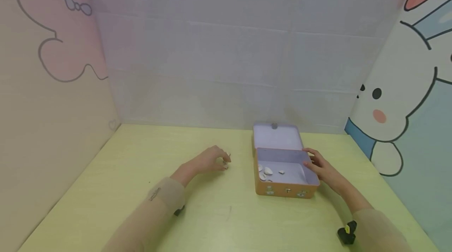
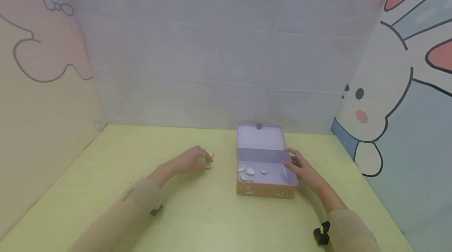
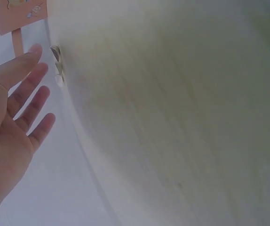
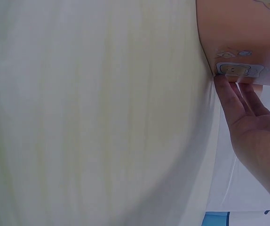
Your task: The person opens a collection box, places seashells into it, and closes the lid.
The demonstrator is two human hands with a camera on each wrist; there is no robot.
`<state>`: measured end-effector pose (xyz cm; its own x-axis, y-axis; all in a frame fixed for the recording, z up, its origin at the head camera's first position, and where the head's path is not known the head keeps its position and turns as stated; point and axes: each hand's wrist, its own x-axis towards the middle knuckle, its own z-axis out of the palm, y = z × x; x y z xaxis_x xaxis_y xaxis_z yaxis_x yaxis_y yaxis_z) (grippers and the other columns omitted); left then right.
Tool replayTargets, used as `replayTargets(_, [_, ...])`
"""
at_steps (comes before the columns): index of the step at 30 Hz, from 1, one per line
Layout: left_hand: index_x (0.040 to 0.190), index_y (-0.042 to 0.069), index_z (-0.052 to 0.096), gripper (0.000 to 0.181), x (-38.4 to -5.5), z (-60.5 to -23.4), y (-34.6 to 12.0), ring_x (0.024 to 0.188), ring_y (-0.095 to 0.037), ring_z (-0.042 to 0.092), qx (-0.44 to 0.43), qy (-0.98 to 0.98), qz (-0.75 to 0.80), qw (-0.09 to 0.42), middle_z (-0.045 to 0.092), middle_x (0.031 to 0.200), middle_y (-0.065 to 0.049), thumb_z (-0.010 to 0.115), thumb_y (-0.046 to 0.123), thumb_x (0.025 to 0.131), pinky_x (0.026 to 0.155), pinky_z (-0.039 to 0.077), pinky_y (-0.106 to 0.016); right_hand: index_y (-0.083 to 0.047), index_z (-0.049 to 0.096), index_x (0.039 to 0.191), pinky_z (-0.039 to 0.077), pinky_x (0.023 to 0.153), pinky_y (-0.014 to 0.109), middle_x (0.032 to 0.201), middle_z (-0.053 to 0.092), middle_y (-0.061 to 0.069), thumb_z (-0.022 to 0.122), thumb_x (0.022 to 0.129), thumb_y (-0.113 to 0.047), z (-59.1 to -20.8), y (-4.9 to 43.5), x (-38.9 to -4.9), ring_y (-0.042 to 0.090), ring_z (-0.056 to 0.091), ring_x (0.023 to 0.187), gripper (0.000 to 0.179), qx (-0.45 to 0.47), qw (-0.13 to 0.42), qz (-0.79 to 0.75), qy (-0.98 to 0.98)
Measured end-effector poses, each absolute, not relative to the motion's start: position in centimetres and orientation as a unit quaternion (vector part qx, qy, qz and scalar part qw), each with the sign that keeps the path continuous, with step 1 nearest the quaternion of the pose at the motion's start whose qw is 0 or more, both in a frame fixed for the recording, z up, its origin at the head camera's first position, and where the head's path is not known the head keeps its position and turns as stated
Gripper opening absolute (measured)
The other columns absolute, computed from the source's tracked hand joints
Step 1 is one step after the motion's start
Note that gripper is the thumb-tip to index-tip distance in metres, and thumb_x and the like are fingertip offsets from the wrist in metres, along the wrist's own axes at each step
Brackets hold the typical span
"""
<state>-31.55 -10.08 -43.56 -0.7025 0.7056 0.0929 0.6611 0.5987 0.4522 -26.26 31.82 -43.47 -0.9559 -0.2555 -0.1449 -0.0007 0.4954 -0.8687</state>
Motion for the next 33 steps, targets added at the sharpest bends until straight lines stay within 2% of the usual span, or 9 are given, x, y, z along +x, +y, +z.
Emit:
replayTargets(10, [0.102,0.014,0.07,0.022,-31.9,-44.1,-10.1,0.095,-0.013,0.051,0.36,0.902,0.225,0.076,0.067,0.097,0.006,0.074,0.013,0.08,0.088,0.042,-0.033,-0.019,0.012,0.148,0.033,0.097,0.068,0.151,0.011,0.031,0.044,0.1,-0.033,-43.6,31.9,-26.4,0.053,0.021,0.134,0.059,-0.077,0.13,-0.498,0.854])
replayTargets(17, [0.096,0.013,0.072,0.017,-31.8,-44.0,-9.6,0.092,-0.014,0.053,0.39,0.896,0.2,0.066,0.069,0.094,0.003,0.073,0.01,0.08,0.087,0.043,-0.032,-0.018,0.013,0.148,0.034,0.097,0.067,0.15,0.012,0.031,0.044,0.1,-0.032,-43.4,31.7,-26.3,0.052,0.022,0.134,0.059,-0.079,0.129,-0.499,0.853])
replayTargets(25, [0.094,0.013,0.073,0.013,-31.6,-44.0,-9.2,0.092,-0.013,0.054,0.384,0.901,0.19,0.068,0.069,0.094,0.005,0.073,0.01,0.081,0.089,0.044,-0.03,-0.018,0.011,0.149,0.032,0.097,0.068,0.151,0.01,0.031,0.045,0.1,-0.031,-43.1,31.6,-26.2,0.052,0.019,0.134,0.061,-0.074,0.133,-0.503,0.851])
replayTargets(33, [0.09,0.013,0.072,0.008,-31.3,-43.8,-8.9,0.086,-0.013,0.053,0.386,0.905,0.173,0.051,0.067,0.089,0.003,0.072,0.013,0.082,0.084,0.045,-0.03,-0.019,0.012,0.148,0.031,0.098,0.068,0.151,0.011,0.031,0.044,0.1,-0.033,-43.6,31.8,-26.4,0.052,0.02,0.134,0.06,-0.071,0.134,-0.501,0.852])
